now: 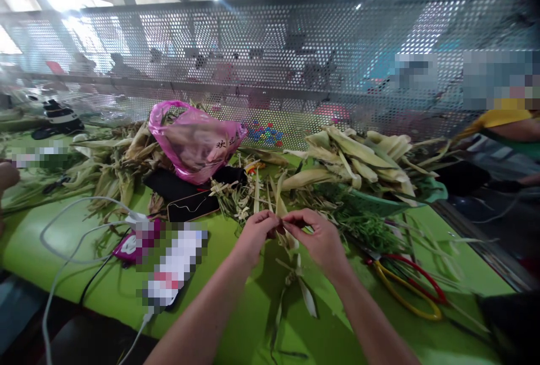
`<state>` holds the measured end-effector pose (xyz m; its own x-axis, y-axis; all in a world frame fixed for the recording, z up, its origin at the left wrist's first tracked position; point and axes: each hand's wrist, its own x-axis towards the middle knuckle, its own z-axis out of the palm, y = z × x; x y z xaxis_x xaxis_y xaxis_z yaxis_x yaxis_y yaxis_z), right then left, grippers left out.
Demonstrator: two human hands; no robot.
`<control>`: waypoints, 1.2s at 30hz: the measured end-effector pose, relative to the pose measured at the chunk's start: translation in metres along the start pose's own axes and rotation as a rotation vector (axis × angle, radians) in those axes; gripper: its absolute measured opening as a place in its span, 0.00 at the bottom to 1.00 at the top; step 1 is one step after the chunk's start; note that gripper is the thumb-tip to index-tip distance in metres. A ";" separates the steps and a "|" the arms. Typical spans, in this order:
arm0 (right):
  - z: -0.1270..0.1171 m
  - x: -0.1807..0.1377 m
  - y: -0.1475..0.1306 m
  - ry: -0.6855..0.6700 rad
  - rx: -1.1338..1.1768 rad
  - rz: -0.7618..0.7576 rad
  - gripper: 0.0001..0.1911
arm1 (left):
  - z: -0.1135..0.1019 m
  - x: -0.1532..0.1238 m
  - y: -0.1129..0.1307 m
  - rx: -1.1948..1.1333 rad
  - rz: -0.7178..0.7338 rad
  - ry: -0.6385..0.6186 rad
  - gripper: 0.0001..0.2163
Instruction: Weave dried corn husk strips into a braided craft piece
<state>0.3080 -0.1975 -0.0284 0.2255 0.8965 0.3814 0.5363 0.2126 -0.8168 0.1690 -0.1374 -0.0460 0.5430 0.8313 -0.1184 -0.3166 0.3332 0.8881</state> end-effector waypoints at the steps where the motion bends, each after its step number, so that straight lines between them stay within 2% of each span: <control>1: 0.000 0.000 0.000 0.003 -0.025 -0.014 0.05 | -0.001 0.001 -0.001 -0.028 -0.010 -0.006 0.04; 5: 0.000 0.000 -0.001 0.034 -0.090 -0.035 0.06 | -0.002 0.003 -0.004 -0.082 -0.034 0.015 0.04; 8: 0.002 0.000 -0.002 0.049 -0.071 0.022 0.07 | -0.001 0.002 -0.003 -0.063 -0.016 0.049 0.05; 14: 0.003 0.001 0.004 0.110 0.253 0.225 0.15 | 0.004 -0.001 0.005 0.060 0.052 -0.005 0.08; 17: 0.002 0.003 0.008 0.050 0.395 0.305 0.20 | 0.003 0.003 0.004 0.157 0.097 0.010 0.08; 20: 0.001 0.003 0.008 -0.040 0.381 0.323 0.17 | 0.000 0.006 0.002 0.218 0.134 0.033 0.09; 27: 0.010 -0.003 0.001 0.085 0.421 0.331 0.16 | 0.004 0.001 0.000 -0.044 0.070 0.022 0.13; 30: 0.013 -0.001 -0.002 0.089 0.415 0.330 0.16 | 0.005 0.001 -0.001 -0.073 0.050 0.033 0.13; 33: 0.001 0.004 -0.004 0.026 0.340 0.309 0.18 | 0.003 0.004 -0.002 -0.063 0.032 0.035 0.13; 36: -0.036 0.000 0.000 0.035 0.116 0.292 0.17 | 0.000 0.005 -0.001 -0.072 0.017 0.049 0.14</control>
<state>0.3373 -0.2114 -0.0126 0.3855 0.9125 0.1369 0.3492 -0.0070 -0.9370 0.1723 -0.1332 -0.0476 0.4991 0.8572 -0.1268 -0.3817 0.3488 0.8559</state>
